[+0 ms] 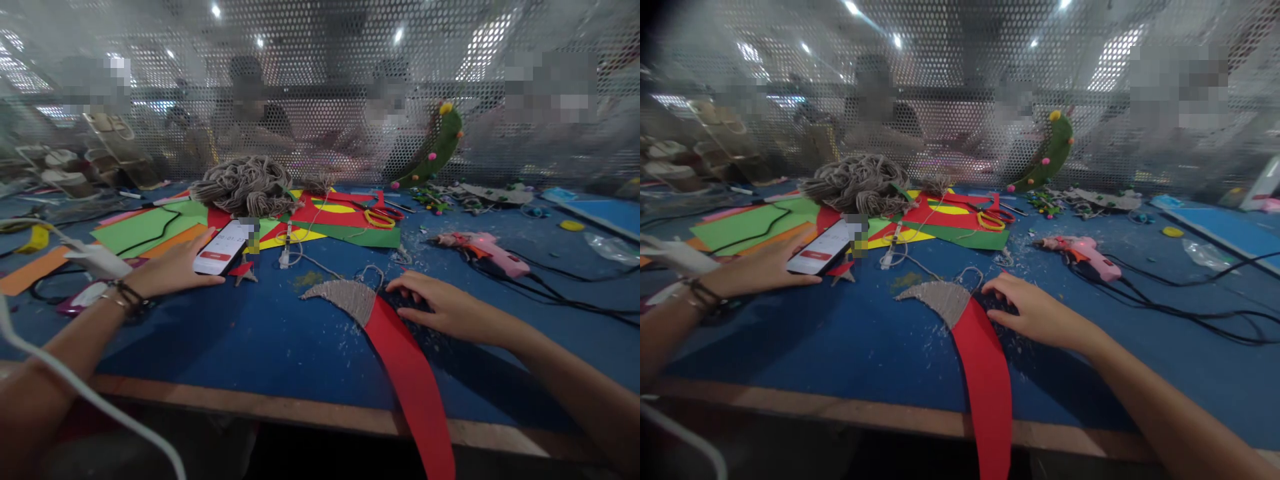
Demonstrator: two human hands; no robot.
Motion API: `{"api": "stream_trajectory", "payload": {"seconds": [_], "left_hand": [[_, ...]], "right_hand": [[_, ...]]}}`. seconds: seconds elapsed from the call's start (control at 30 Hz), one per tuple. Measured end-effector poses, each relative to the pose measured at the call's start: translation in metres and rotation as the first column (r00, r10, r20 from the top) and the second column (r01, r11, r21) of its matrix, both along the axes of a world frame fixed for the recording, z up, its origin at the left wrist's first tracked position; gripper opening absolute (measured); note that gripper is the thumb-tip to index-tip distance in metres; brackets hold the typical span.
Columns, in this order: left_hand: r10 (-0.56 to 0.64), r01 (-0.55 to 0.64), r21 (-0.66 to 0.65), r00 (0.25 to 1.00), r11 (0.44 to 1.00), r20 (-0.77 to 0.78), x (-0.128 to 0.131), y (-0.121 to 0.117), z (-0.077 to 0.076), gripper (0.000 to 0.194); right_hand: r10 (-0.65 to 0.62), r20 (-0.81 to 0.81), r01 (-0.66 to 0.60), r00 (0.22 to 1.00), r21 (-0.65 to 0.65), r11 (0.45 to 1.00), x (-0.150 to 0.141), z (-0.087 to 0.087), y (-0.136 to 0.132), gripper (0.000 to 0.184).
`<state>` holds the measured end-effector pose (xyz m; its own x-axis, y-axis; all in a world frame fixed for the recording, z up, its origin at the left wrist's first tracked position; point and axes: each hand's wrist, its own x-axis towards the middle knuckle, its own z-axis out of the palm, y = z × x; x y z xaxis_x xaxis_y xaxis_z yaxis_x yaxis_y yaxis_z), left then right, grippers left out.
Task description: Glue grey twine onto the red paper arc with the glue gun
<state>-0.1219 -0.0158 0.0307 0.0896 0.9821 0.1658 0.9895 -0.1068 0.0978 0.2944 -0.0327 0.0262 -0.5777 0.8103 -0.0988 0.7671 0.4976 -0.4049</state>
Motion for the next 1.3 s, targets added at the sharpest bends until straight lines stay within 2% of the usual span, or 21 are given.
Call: {"api": "stream_trajectory", "payload": {"seconds": [0.1,0.2,0.27,0.33,0.4,0.43,0.47,0.5,0.53,0.6,0.7,0.83,0.93,1.03,1.13,1.23,1.3], "left_hand": [[-0.010,0.009,-0.045,1.000,0.999,-0.029,0.007,0.006,0.000,0.082],[-0.047,0.048,0.006,0.997,0.999,-0.054,0.018,0.009,0.003,0.084],[-0.126,0.130,0.063,0.990,0.990,-0.059,0.033,0.006,0.005,0.083],[-0.288,0.291,0.073,0.956,0.954,-0.048,0.056,-0.002,0.006,0.069],[-0.480,0.481,0.022,0.877,0.877,-0.018,0.085,-0.015,0.005,0.043],[-0.596,0.596,-0.008,0.803,0.803,0.014,0.099,-0.021,0.003,0.025],[-0.741,0.744,0.010,0.665,0.669,0.099,0.113,-0.027,0.002,0.010],[-0.824,0.836,0.024,0.536,0.549,0.185,0.125,-0.031,0.001,0.005],[-0.852,0.870,0.026,0.477,0.493,0.217,0.135,-0.034,0.001,0.008],[-0.868,0.894,0.024,0.428,0.447,0.251,0.149,-0.034,0.002,0.010],[-0.870,0.908,0.029,0.391,0.418,0.300,0.160,-0.026,0.005,0.014],[-0.861,0.908,0.037,0.383,0.418,0.336,0.168,-0.018,0.007,0.019],[-0.869,0.922,0.038,0.349,0.386,0.351,0.175,-0.017,0.010,0.024],[-0.882,0.933,0.058,0.313,0.354,0.353,0.180,-0.018,0.017,0.033],[-0.896,0.935,0.095,0.294,0.342,0.332,0.183,-0.015,0.026,0.041],[-0.911,0.932,0.131,0.290,0.339,0.293,0.183,-0.012,0.034,0.043],[-0.911,0.920,0.159,0.306,0.358,0.277,0.182,-0.011,0.035,0.042]], "right_hand": [[-0.042,0.040,0.041,0.998,0.013,0.999,-0.005,0.004,-0.008,0.052],[-0.117,0.107,0.111,0.987,0.057,0.992,-0.015,0.007,-0.023,0.068],[-0.164,0.153,0.150,0.974,0.097,0.984,-0.023,0.006,-0.034,0.081],[-0.164,0.171,0.142,0.972,0.132,0.981,-0.031,0.002,-0.042,0.089],[-0.144,0.169,0.118,0.975,0.158,0.980,-0.037,-0.003,-0.046,0.092],[-0.140,0.162,0.113,0.977,0.166,0.980,-0.039,-0.005,-0.047,0.093],[-0.140,0.151,0.114,0.978,0.172,0.979,-0.041,-0.007,-0.047,0.093],[-0.144,0.135,0.120,0.980,0.175,0.977,-0.041,-0.009,-0.047,0.093],[-0.146,0.111,0.125,0.983,0.180,0.976,-0.041,-0.010,-0.047,0.092],[-0.141,0.042,0.131,0.989,0.190,0.973,-0.040,-0.011,-0.047,0.089],[-0.154,-0.098,0.167,0.983,0.142,0.976,-0.038,-0.011,-0.046,0.080],[-0.185,-0.312,0.159,0.932,-0.109,0.981,-0.035,-0.008,-0.042,0.068],[-0.218,-0.453,0.101,0.865,-0.270,0.958,-0.032,-0.004,-0.037,0.061],[-0.292,-0.481,0.098,0.827,-0.387,0.917,-0.027,0.007,-0.028,0.053],[-0.283,-0.467,0.102,0.838,-0.375,0.921,-0.021,0.022,-0.018,0.041],[-0.243,-0.431,0.148,0.869,-0.241,0.959,-0.015,0.035,-0.007,0.030],[-0.232,-0.425,0.199,0.875,-0.121,0.972,-0.012,0.039,-0.001,0.028]]}}
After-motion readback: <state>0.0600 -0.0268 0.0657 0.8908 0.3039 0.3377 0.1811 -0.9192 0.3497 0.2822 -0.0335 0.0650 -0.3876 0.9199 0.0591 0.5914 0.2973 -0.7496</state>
